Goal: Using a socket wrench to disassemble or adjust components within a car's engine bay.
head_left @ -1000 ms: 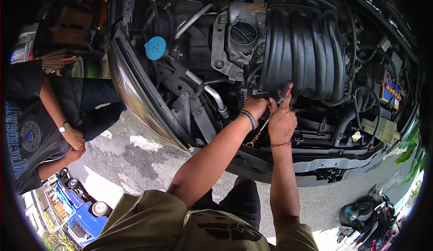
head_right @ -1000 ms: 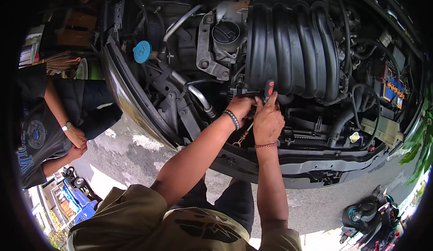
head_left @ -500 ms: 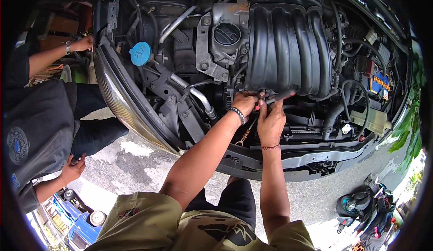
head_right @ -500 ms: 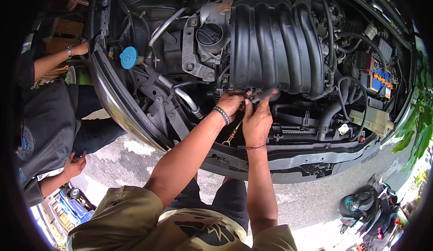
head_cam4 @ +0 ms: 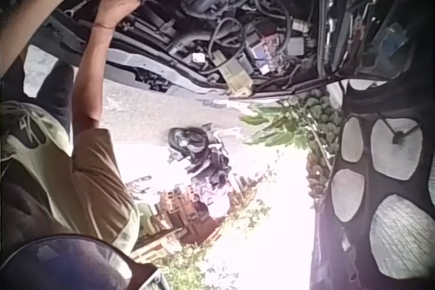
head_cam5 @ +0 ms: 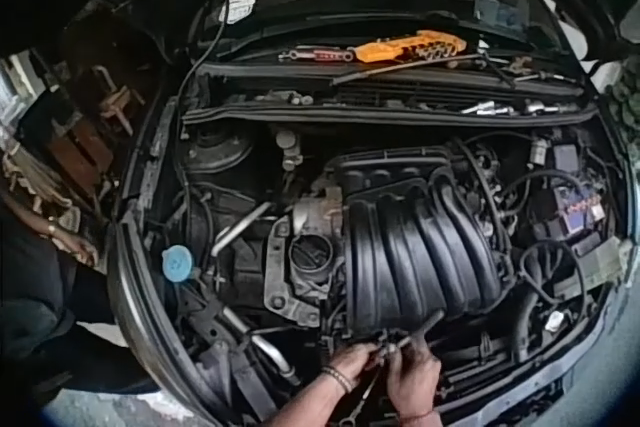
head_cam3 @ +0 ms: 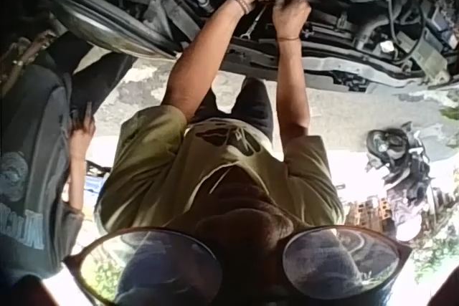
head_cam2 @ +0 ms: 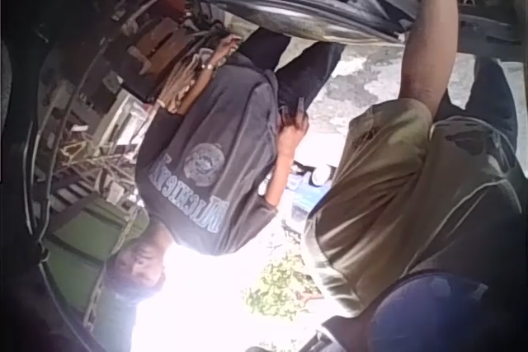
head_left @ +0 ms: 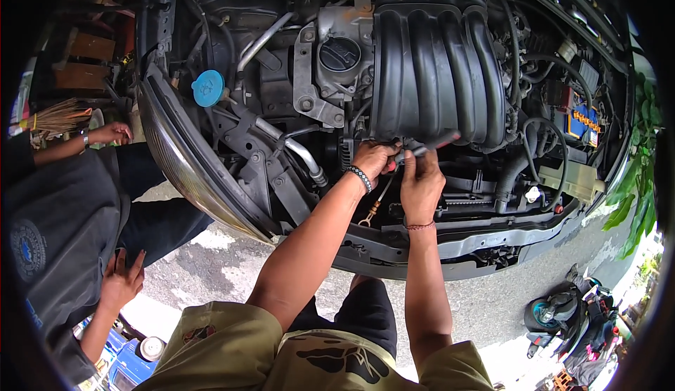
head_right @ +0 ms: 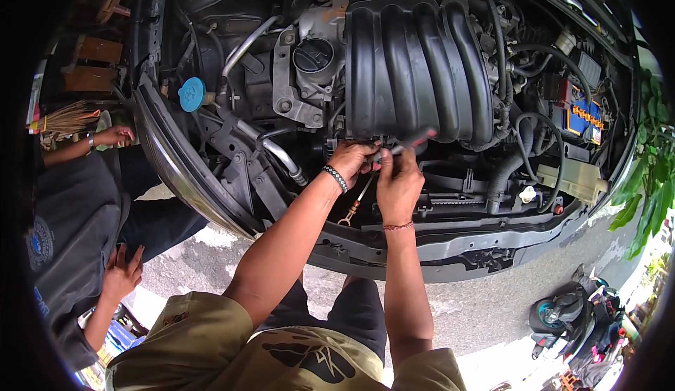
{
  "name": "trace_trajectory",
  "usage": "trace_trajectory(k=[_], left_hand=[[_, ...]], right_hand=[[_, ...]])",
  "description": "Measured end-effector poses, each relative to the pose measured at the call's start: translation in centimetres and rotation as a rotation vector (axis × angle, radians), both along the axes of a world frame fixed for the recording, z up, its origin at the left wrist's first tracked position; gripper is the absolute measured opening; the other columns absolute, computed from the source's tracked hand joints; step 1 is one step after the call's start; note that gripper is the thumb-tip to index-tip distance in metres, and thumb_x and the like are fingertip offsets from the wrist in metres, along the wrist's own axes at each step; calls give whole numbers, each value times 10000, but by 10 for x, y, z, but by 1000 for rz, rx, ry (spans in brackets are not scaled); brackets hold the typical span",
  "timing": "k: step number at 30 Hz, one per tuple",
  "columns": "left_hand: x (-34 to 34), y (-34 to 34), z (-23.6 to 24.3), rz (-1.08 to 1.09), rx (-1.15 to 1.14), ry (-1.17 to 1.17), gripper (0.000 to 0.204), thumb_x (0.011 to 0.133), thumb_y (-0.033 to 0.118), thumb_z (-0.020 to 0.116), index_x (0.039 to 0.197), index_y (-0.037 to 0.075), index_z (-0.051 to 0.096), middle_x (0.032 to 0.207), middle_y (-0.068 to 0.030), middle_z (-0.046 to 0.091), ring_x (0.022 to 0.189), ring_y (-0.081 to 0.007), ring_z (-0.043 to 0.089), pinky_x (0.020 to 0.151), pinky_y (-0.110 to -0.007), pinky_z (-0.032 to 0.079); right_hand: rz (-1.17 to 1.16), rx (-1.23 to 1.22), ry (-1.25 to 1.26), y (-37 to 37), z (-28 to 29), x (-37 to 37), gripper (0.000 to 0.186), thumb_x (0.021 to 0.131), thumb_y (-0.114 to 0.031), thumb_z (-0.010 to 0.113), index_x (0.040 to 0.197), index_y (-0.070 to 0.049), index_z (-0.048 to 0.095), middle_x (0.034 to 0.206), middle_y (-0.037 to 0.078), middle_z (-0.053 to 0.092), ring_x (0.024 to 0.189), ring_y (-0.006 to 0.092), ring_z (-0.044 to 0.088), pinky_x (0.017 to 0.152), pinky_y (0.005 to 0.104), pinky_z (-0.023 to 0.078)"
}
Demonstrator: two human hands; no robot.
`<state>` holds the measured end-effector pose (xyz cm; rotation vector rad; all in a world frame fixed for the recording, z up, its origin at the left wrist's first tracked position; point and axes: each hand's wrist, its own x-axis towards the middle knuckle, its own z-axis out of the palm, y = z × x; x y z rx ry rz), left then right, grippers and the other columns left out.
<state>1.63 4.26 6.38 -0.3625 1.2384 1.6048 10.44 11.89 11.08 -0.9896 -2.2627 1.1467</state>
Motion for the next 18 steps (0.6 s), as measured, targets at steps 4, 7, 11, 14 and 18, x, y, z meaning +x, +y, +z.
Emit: trace_trajectory(k=[4, 7, 11, 14, 18], left_hand=[[-4, -4, 4, -59, -128, -36, 164, 893, 187, 688, 768, 88, 649, 649, 50, 546, 528, -40, 422, 479, -223, 294], [-4, 1, 7, -91, -55, 38, 170, 873, 202, 728, 766, 86, 665, 637, 52, 554, 536, -46, 410, 495, -223, 293], [2, 5, 7, -1, -23, 18, 183, 849, 208, 756, 761, 70, 673, 613, 55, 523, 545, -63, 419, 520, -224, 314], [4, 4, 4, 12, -81, -12, 208, 846, 230, 760, 736, 76, 671, 610, 45, 527, 549, -65, 428, 520, -223, 316], [5, 2, 2, -125, -230, 153, 300, 818, 304, 782, 704, 55, 660, 595, 18, 541, 523, -73, 446, 478, -251, 311]], right_hand=[[207, 298, -108, 2, 5, 0, 162, 900, -140, 646, 980, -1, 629, 859, 220, 659, 769, 426, 646, 636, 455, 516], [-12, -80, -12, 4, 4, 3, 176, 934, -139, 625, 938, 35, 600, 734, 120, 660, 643, 226, 652, 568, 364, 503], [-199, -581, 81, 6, 1, 10, 184, 942, -125, 633, 837, 19, 588, 654, 40, 617, 535, 84, 558, 484, 228, 392], [79, 5, -38, 5, -1, 9, 178, 872, -117, 691, 880, 31, 592, 659, 160, 617, 549, 266, 621, 523, 373, 464], [-25, -99, -3, 5, 3, 5, 168, 878, -112, 677, 883, 31, 590, 649, 153, 629, 561, 288, 641, 533, 374, 472]])
